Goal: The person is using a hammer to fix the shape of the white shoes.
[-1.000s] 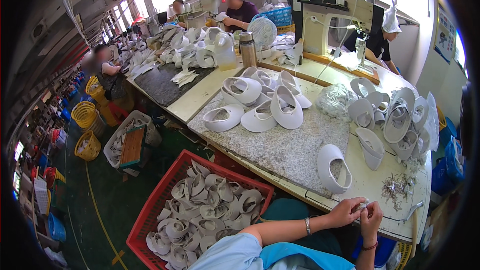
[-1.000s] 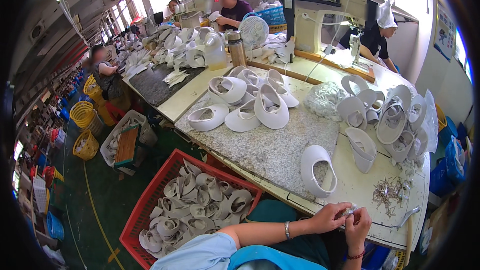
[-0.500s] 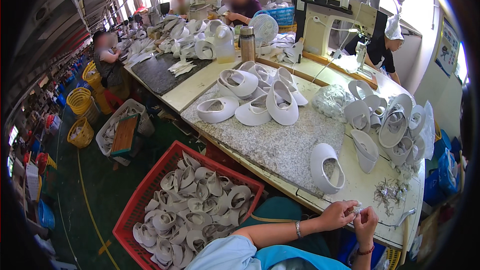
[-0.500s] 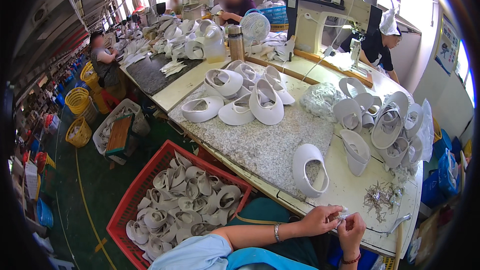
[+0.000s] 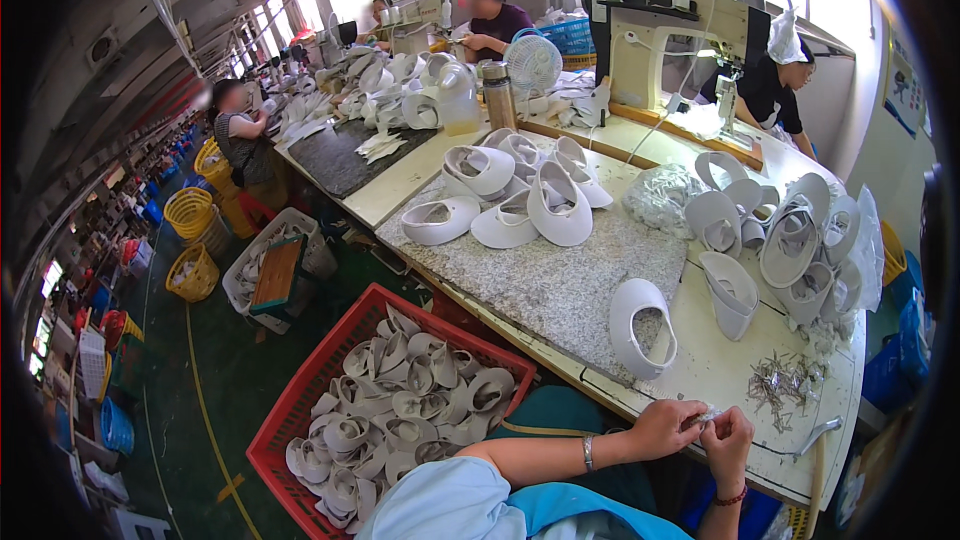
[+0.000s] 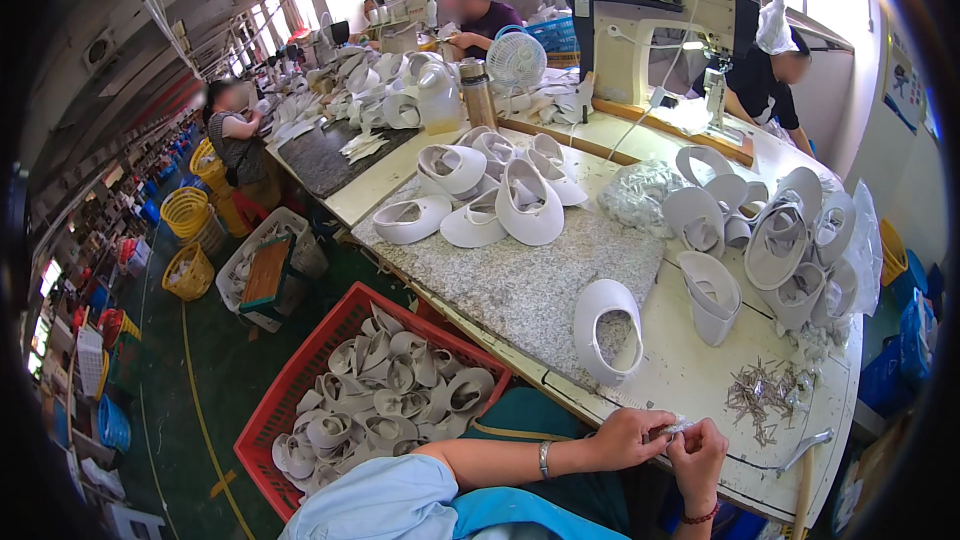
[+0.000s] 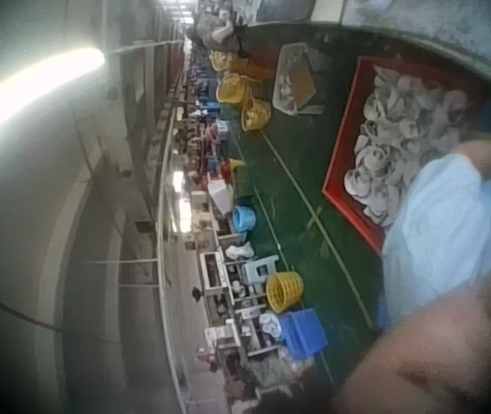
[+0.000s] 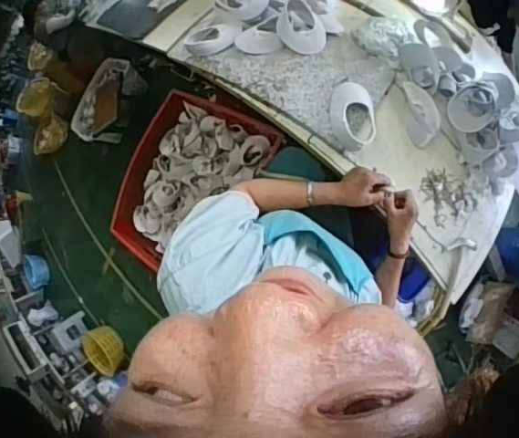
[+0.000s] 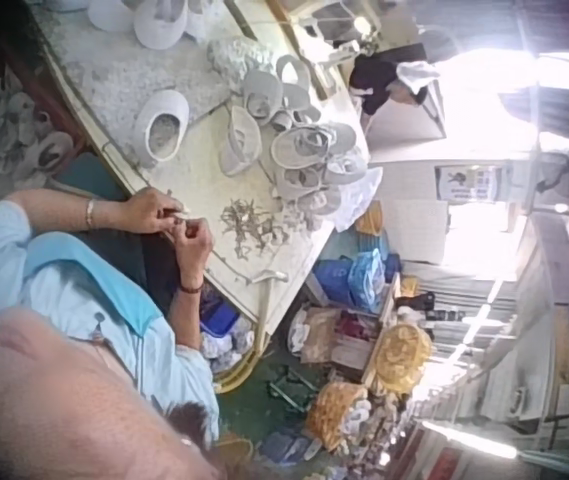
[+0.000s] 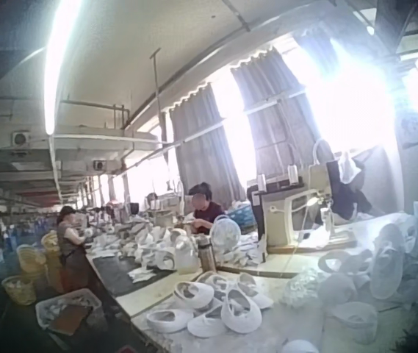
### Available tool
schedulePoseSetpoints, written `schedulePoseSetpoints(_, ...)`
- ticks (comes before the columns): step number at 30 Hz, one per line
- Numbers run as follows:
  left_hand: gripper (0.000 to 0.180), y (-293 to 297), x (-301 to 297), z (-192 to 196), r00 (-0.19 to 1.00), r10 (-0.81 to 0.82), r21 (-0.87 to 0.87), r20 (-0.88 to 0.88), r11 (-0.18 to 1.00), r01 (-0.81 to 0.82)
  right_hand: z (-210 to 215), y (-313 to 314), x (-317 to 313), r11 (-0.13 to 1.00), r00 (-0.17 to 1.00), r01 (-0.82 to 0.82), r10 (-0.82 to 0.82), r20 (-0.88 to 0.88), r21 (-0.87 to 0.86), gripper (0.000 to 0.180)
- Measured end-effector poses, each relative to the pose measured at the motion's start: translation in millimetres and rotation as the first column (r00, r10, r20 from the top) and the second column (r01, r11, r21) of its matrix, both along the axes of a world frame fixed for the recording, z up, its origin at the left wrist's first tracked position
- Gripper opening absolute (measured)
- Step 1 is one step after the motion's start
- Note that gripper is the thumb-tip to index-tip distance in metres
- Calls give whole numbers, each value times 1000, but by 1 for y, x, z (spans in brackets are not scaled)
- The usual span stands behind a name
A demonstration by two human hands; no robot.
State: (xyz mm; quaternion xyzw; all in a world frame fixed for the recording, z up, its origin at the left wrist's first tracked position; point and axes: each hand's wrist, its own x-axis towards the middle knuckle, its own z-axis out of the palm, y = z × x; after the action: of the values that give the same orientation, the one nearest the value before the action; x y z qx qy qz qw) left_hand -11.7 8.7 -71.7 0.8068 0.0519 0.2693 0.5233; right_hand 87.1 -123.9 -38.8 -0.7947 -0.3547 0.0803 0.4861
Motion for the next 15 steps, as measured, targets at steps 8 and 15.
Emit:
schedulePoseSetpoints(8, 33, 2, -5, 29, 991, 23, 285, 135, 957, -61, 13, -1, -4, 999, 980, -16, 21, 199, -29, 19)
schedulePoseSetpoints(15, 29, 5, 1, 17, 987, -25, 75, 156, 997, 14, 1, -4, -2, 998, 982, -43, 33, 184, 48, 17)
